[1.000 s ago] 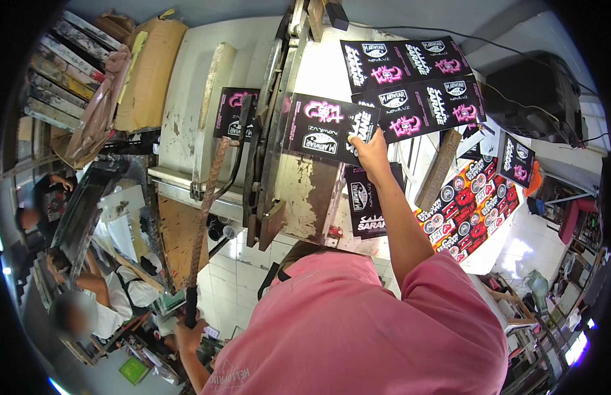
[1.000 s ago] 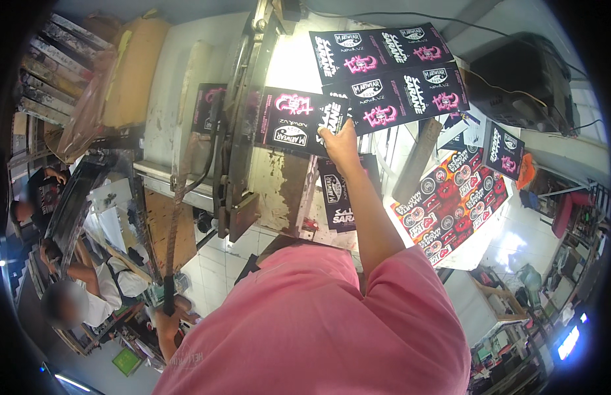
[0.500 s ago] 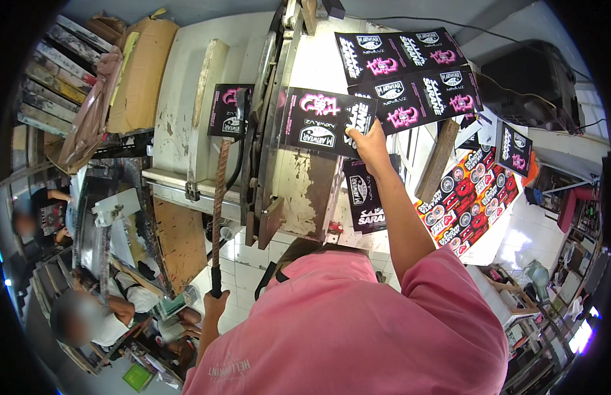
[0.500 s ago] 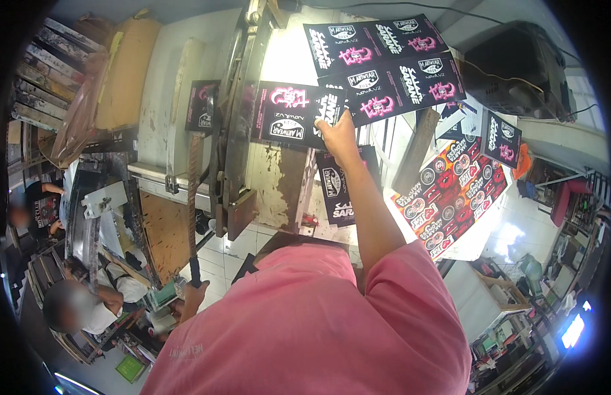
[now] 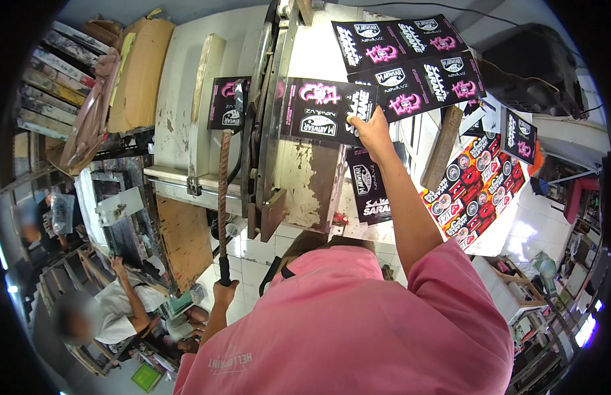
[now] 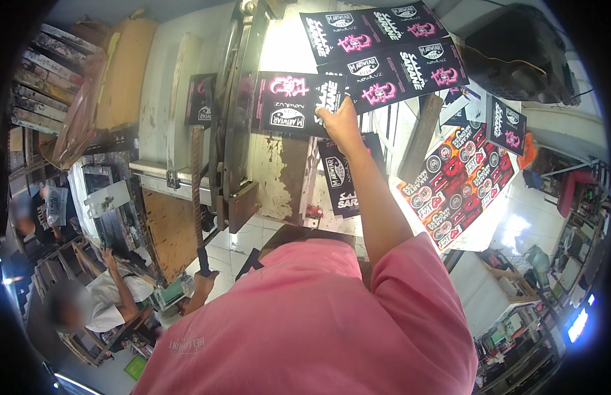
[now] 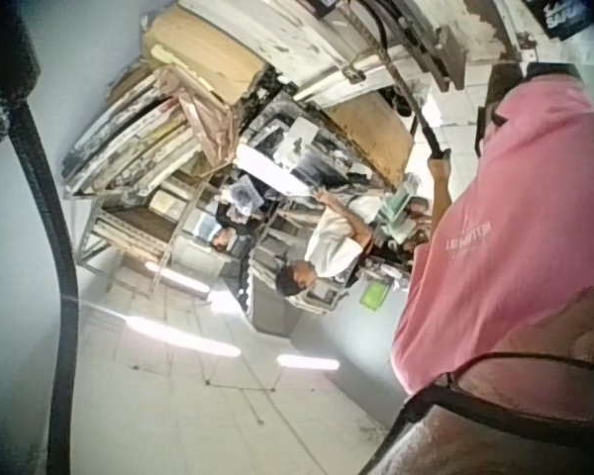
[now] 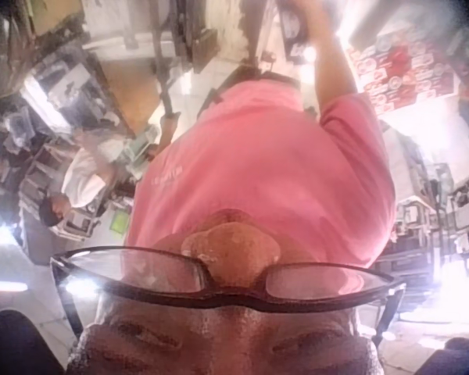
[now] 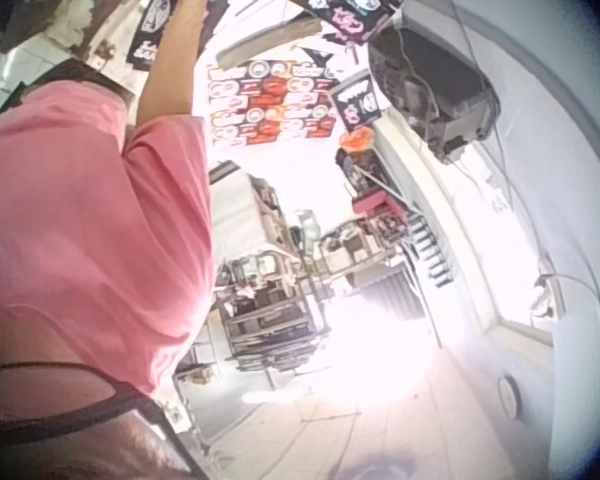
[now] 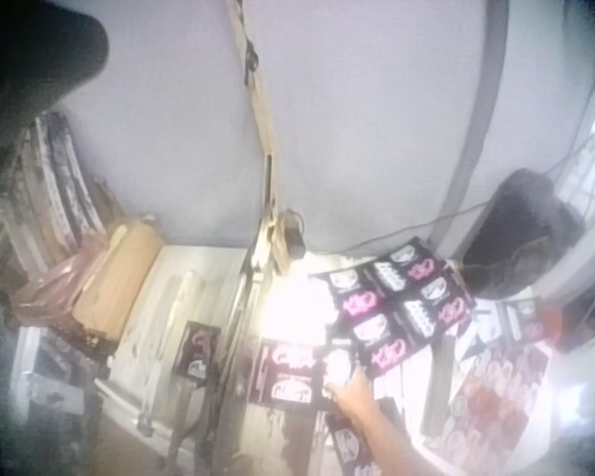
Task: The person stacks several sheets of printed stickers, aligns them on a manual lever-operated paper cutter, and pulls the lever to cut the sheets into smaller sections.
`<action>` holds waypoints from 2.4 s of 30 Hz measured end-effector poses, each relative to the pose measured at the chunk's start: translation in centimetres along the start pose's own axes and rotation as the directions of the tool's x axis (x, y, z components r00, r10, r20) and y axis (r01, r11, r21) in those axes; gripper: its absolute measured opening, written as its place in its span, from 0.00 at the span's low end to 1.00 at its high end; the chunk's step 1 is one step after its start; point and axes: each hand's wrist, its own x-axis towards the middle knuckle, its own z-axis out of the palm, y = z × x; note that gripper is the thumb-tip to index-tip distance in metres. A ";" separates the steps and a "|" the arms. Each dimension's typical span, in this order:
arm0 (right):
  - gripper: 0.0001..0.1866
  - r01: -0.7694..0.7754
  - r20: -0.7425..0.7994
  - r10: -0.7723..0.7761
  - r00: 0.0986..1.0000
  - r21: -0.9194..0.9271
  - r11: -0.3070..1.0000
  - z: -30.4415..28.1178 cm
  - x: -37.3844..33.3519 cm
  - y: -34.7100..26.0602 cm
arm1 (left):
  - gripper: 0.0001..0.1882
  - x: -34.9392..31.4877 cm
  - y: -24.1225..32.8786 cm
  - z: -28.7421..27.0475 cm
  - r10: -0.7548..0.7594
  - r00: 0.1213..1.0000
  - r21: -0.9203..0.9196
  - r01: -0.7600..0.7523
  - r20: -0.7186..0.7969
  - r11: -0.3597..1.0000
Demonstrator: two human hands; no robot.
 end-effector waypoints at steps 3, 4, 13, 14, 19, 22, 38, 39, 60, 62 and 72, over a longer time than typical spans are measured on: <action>0.22 -0.030 -0.009 0.030 1.000 0.005 1.000 0.0 0.0 0.0 | 0.19 -0.2 0.4 -0.2 0.035 0.999 0.006 -0.034 -0.009 0.999; 0.22 -0.032 -0.008 0.032 0.999 0.001 0.999 0.0 0.0 -0.1 | 0.19 -0.3 0.7 -0.1 0.019 1.000 0.009 -0.019 -0.007 1.000; 0.25 -0.067 0.024 0.066 0.998 0.036 0.997 -0.1 0.1 -0.1 | 0.18 0.0 0.3 0.1 0.036 0.999 -0.035 -0.036 -0.009 0.999; 0.25 -0.070 0.028 0.069 0.997 0.041 0.997 -0.1 0.2 0.0 | 0.17 0.0 0.4 0.1 0.035 0.999 -0.035 -0.035 -0.010 0.999; 0.24 -0.068 0.032 0.067 0.997 0.049 0.996 0.0 0.2 0.2 | 0.17 0.9 -0.6 1.9 0.024 0.999 -0.072 -0.026 -0.029 0.997; 0.22 -0.013 0.025 0.012 1.000 0.018 1.000 -0.2 1.0 1.5 | 0.17 1.8 0.3 1.9 0.025 0.999 -0.045 -0.026 -0.023 0.999; 0.38 -0.059 -0.210 -0.025 0.977 -0.387 0.920 -3.4 1.0 -1.9 | 0.23 4.5 -3.6 4.3 0.127 0.982 0.163 -0.104 -0.137 0.981; 0.37 0.013 -0.202 -0.128 0.971 -0.488 0.873 -5.4 1.2 -2.0 | 0.22 4.9 -1.7 3.6 0.095 0.994 0.155 -0.084 -0.062 0.984; 0.38 0.913 -0.096 -0.959 0.267 -0.292 0.284 10.7 4.4 -72.5 | 0.20 10.9 9.6 -3.2 0.089 0.994 -0.051 -0.092 -0.070 0.994; 0.44 0.900 -0.098 -0.958 0.268 -0.329 0.285 10.4 7.6 -74.1 | 0.20 10.8 9.1 -3.0 0.098 0.993 -0.061 -0.102 -0.062 0.993; 0.27 0.897 -0.031 -0.993 0.110 -0.428 0.113 9.6 6.5 -74.1 | 0.23 4.7 0.2 2.3 0.076 0.996 -0.107 -0.081 -0.049 0.991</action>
